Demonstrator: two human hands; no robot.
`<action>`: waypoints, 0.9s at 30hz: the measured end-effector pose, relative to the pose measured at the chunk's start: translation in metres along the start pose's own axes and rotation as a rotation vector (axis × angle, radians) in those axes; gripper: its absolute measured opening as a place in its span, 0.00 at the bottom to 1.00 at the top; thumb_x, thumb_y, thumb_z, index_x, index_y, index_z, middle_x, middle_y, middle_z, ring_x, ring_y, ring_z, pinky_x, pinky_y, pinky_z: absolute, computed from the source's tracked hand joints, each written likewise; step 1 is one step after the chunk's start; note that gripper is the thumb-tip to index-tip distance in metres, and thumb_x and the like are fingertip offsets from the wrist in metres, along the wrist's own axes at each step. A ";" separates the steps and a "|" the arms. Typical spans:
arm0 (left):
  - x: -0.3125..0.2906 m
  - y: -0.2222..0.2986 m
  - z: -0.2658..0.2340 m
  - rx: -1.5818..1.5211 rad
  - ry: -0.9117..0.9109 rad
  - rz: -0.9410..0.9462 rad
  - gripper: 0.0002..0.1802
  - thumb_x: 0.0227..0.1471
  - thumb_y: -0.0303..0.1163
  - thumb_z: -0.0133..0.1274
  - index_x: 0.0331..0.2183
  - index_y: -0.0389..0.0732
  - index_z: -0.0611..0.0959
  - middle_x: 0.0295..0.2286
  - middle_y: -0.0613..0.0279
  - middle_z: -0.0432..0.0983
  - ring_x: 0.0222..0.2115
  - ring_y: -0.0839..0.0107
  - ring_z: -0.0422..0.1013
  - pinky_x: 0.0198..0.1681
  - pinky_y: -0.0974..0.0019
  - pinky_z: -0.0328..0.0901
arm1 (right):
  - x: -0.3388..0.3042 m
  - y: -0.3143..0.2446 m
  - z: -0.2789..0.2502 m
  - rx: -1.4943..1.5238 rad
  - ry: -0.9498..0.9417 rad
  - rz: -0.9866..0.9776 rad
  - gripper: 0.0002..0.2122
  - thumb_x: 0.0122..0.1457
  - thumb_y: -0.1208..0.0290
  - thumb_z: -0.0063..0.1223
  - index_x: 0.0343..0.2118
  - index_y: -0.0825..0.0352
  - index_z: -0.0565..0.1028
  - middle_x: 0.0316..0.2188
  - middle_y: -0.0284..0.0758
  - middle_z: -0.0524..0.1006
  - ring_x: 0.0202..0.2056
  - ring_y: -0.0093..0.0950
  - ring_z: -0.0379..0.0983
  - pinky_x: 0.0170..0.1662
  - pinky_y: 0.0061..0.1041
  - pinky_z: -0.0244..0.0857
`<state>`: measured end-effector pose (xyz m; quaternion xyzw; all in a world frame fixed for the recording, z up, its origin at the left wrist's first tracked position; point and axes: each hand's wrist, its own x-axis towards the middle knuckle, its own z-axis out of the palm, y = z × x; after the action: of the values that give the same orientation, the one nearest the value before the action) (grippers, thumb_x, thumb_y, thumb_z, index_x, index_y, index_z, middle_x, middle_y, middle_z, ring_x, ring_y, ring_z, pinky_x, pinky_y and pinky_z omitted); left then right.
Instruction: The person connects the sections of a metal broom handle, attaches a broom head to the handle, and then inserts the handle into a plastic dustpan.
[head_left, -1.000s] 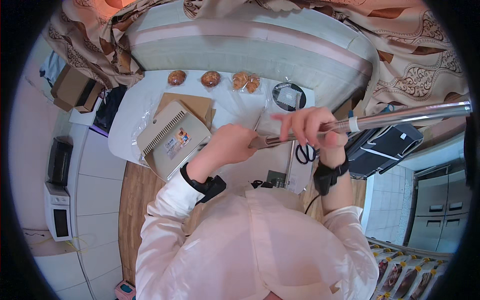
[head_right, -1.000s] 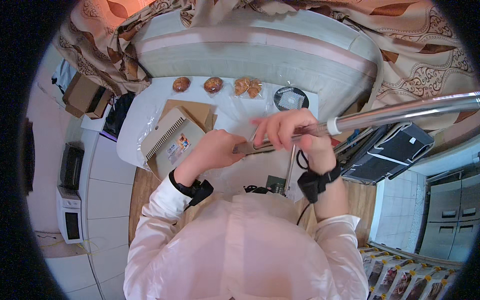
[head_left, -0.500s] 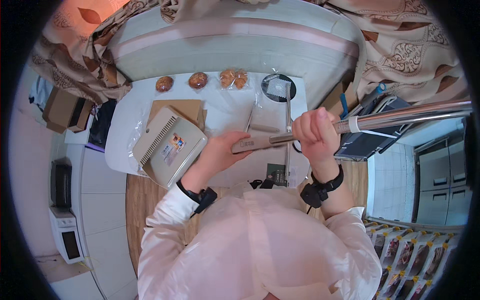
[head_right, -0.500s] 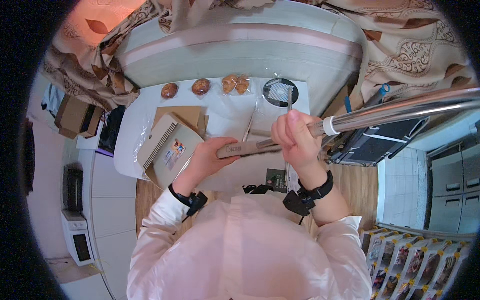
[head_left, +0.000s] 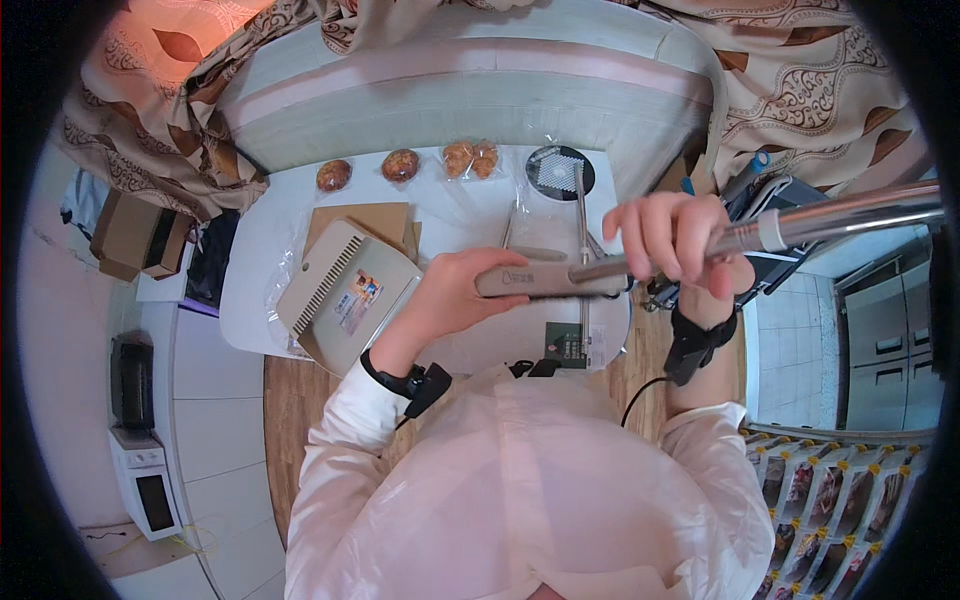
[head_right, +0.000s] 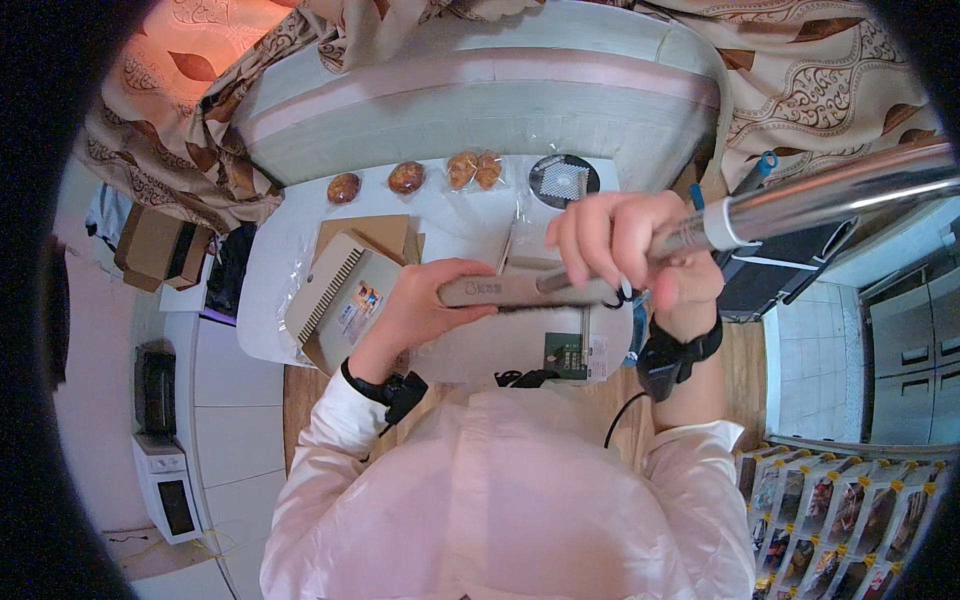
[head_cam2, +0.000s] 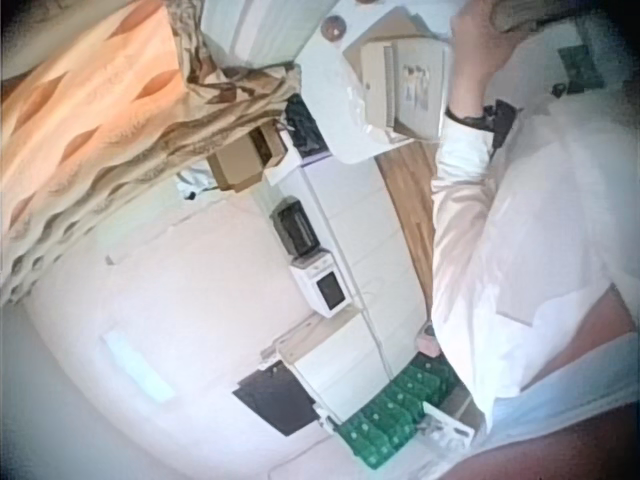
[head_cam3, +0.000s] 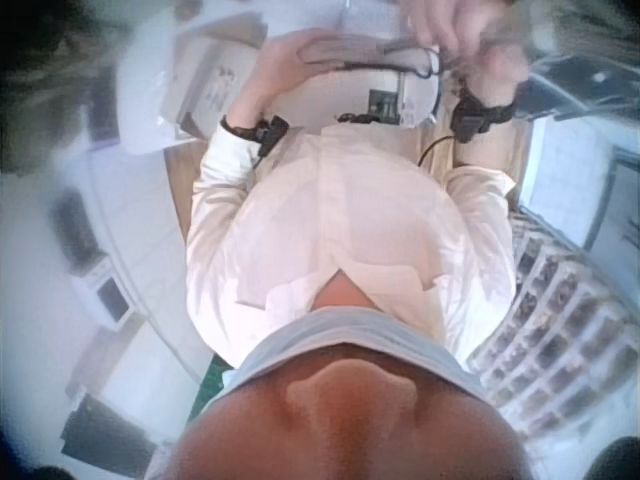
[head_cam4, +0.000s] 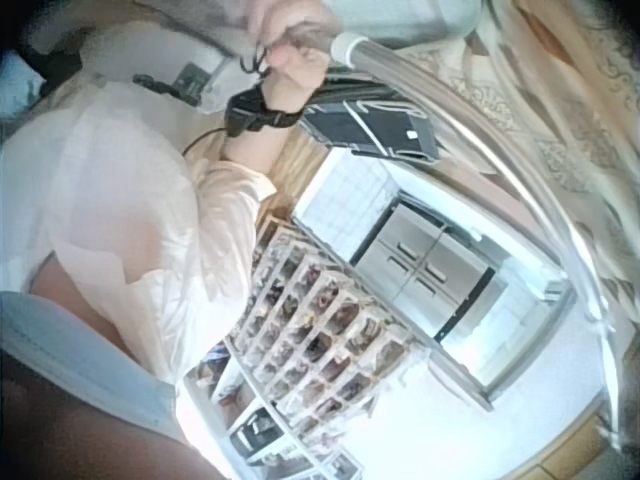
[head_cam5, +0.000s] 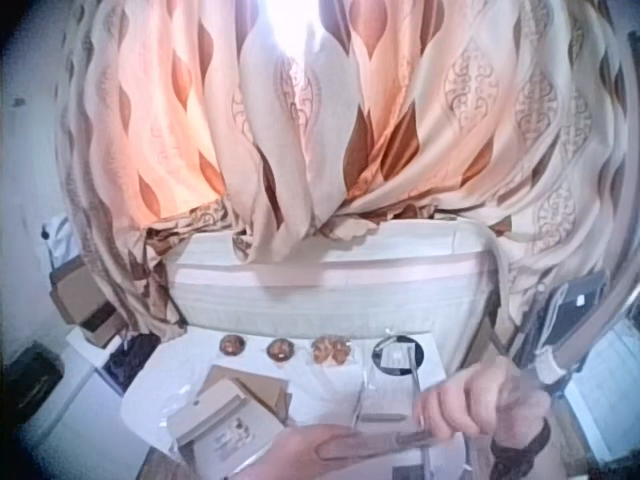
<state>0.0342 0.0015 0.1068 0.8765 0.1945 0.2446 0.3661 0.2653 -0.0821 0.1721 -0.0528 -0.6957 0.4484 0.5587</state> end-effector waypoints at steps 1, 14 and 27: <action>-0.002 0.001 0.001 0.000 -0.002 -0.001 0.19 0.34 0.29 0.63 0.35 0.41 0.79 0.30 0.57 0.76 0.30 0.66 0.74 0.35 0.70 0.67 | 0.000 -0.001 0.006 0.116 -0.014 0.041 0.21 0.47 0.54 0.57 0.10 0.61 0.61 0.13 0.28 0.63 0.16 0.23 0.61 0.29 0.26 0.57; -0.017 -0.022 0.027 0.046 0.029 -0.045 0.19 0.35 0.30 0.62 0.35 0.41 0.78 0.31 0.58 0.76 0.31 0.66 0.74 0.35 0.69 0.67 | -0.029 0.028 0.055 -0.158 0.659 0.015 0.20 0.61 0.67 0.35 0.11 0.64 0.55 0.08 0.28 0.56 0.11 0.18 0.48 0.15 0.18 0.42; -0.005 -0.012 0.030 0.091 0.149 -0.073 0.20 0.34 0.30 0.63 0.35 0.40 0.79 0.30 0.58 0.77 0.30 0.67 0.74 0.34 0.69 0.67 | -0.014 0.041 0.026 -0.272 0.886 -0.144 0.19 0.57 0.61 0.42 0.12 0.62 0.57 0.08 0.26 0.55 0.11 0.19 0.49 0.16 0.19 0.47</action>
<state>0.0451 -0.0099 0.0779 0.8639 0.2640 0.2867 0.3190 0.2310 -0.0803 0.1345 -0.2634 -0.4445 0.2478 0.8195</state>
